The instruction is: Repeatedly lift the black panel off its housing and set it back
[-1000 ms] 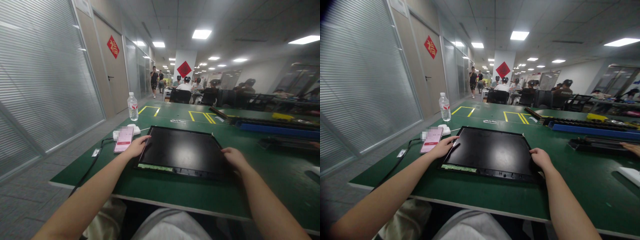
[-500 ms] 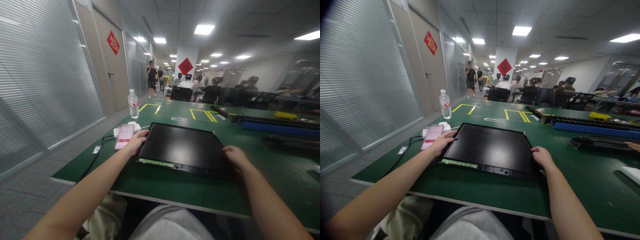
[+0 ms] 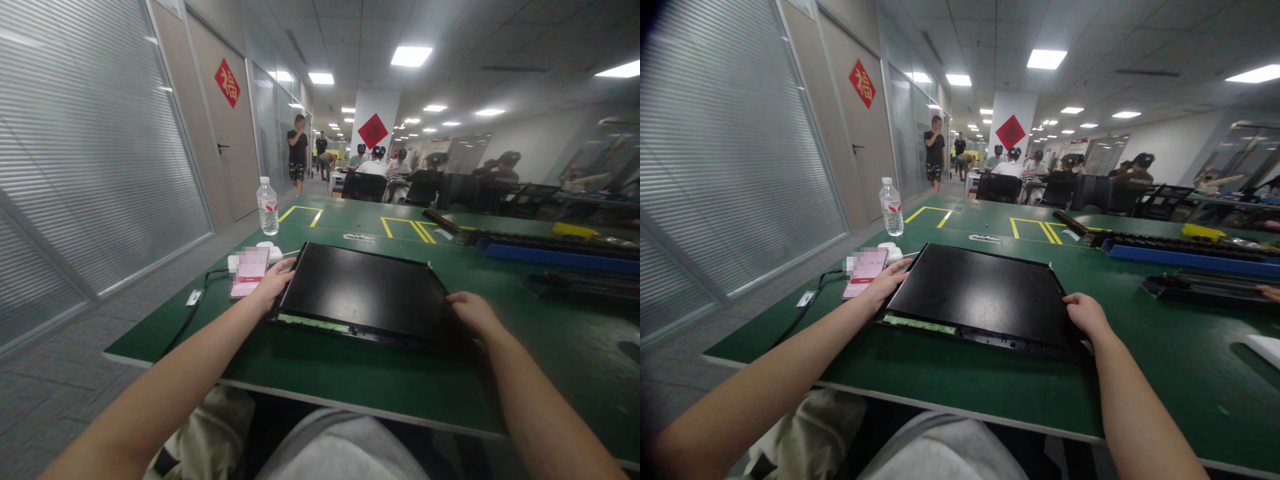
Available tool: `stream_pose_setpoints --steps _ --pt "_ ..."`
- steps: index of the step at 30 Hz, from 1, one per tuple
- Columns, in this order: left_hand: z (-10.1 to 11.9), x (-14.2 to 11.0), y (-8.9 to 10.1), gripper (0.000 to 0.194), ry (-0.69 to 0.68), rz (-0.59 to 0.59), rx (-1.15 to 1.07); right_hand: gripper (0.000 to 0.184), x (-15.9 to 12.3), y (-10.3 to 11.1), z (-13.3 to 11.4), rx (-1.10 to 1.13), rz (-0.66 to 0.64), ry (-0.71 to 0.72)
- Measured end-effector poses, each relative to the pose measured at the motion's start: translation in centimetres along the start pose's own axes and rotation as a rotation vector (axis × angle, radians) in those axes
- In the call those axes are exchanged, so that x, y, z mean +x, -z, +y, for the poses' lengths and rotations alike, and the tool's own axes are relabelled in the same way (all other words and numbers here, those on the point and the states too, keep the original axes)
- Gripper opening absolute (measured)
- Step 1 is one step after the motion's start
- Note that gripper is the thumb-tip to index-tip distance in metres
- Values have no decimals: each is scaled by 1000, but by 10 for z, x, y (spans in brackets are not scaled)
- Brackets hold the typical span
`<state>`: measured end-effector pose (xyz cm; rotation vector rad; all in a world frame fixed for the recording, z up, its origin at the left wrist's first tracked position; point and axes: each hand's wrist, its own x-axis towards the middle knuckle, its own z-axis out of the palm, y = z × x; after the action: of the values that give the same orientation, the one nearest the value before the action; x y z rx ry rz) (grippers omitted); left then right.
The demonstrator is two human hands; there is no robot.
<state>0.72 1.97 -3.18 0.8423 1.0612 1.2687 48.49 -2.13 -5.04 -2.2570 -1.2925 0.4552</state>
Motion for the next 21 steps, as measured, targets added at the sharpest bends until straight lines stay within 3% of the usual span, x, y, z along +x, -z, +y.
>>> stream_pose_setpoints --steps 4,10,17,21 --pt "0 0 2 60 50 -28 18 33 2 -1 3 18 12 17" --pt "4 -1 -1 30 90 -75 26 35 -1 0 0 -25 43 35" --pt "10 -6 -6 25 47 -85 -20 36 -5 2 -4 -34 37 37" --pt "15 -15 -7 33 30 -130 16 35 -5 2 -4 -20 37 22"
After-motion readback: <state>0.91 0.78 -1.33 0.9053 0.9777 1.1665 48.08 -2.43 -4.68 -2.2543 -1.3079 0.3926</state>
